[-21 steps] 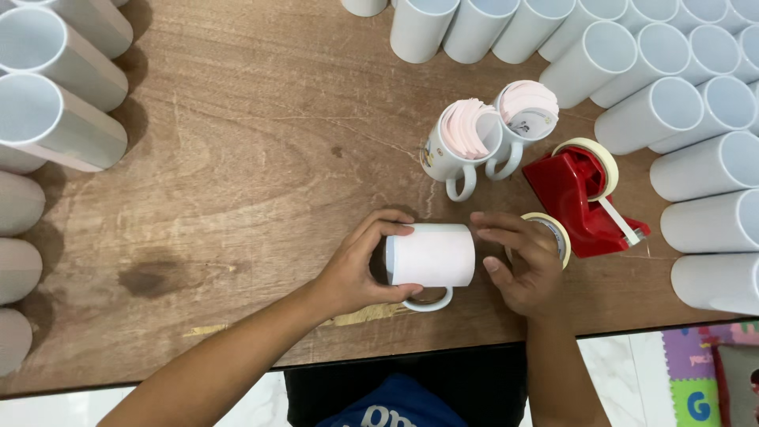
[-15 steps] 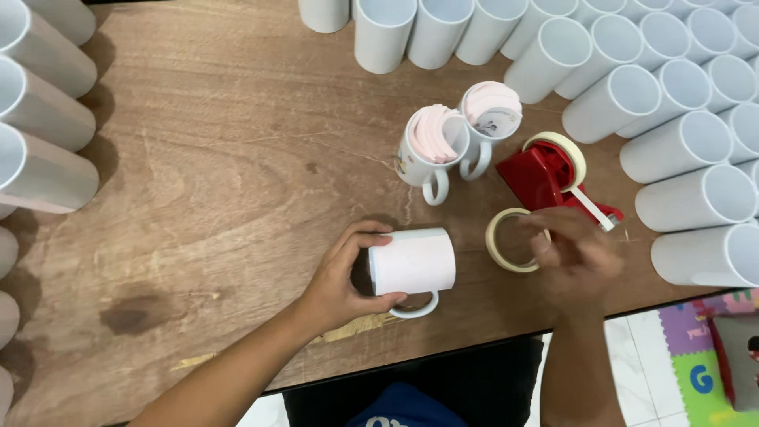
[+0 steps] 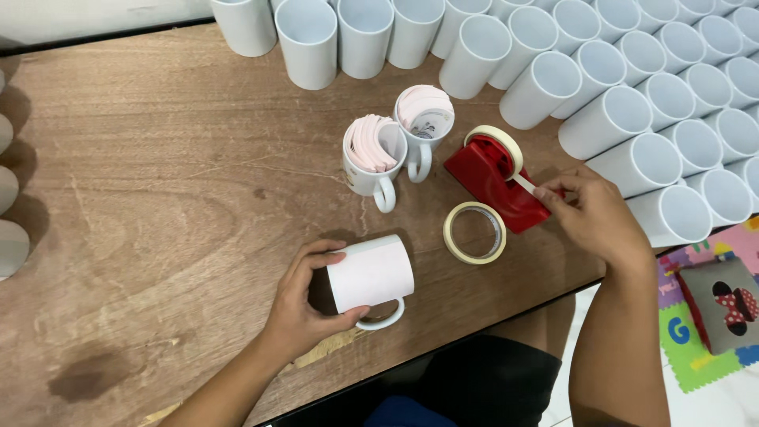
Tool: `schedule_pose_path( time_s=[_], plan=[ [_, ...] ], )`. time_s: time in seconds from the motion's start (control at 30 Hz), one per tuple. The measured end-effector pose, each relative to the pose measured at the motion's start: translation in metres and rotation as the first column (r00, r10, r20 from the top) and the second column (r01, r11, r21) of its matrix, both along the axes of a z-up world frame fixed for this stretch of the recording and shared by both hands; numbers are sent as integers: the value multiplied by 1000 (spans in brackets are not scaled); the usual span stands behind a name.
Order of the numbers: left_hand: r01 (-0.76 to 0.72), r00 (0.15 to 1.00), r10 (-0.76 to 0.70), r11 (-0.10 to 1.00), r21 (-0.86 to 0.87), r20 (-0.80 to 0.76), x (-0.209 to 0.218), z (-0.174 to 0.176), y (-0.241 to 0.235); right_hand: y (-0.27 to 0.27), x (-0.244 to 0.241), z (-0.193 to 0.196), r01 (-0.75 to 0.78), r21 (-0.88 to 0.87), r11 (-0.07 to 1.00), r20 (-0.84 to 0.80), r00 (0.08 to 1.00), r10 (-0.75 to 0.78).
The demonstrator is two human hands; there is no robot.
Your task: The person repeatedly picks up white mugs, places a strip of clear tape around the exterior using a red tape dispenser, and sets the mugs aside. The process is repeated for multiple mugs on a wooden table.
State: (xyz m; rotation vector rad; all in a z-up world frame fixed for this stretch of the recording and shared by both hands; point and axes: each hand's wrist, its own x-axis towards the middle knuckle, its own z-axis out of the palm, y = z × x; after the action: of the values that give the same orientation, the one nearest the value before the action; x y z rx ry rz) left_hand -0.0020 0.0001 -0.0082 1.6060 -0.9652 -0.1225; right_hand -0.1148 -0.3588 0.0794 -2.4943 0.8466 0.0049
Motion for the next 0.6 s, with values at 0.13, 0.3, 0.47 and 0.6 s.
schedule_pose_path(
  time_s=[0.13, 0.3, 0.47, 0.6],
  plan=[
    [2, 1000, -2, 1000, 22, -8, 0, 0, 0, -5, -1, 4, 4, 56, 998, -10, 1000, -3],
    [-14, 1000, 15, 999, 35, -12, -1, -2, 0, 5, -3, 16, 31, 40, 999, 88, 996, -34],
    [-8, 1000, 8, 1000, 18, -2, 0, -1, -2, 4, -10, 16, 48, 12, 999, 43, 998, -48],
    [-7, 1000, 7, 1000, 20, 0, 0, -4, -1, -6, -22, -2, 48, 72, 996, 171, 983, -60]
  ],
)
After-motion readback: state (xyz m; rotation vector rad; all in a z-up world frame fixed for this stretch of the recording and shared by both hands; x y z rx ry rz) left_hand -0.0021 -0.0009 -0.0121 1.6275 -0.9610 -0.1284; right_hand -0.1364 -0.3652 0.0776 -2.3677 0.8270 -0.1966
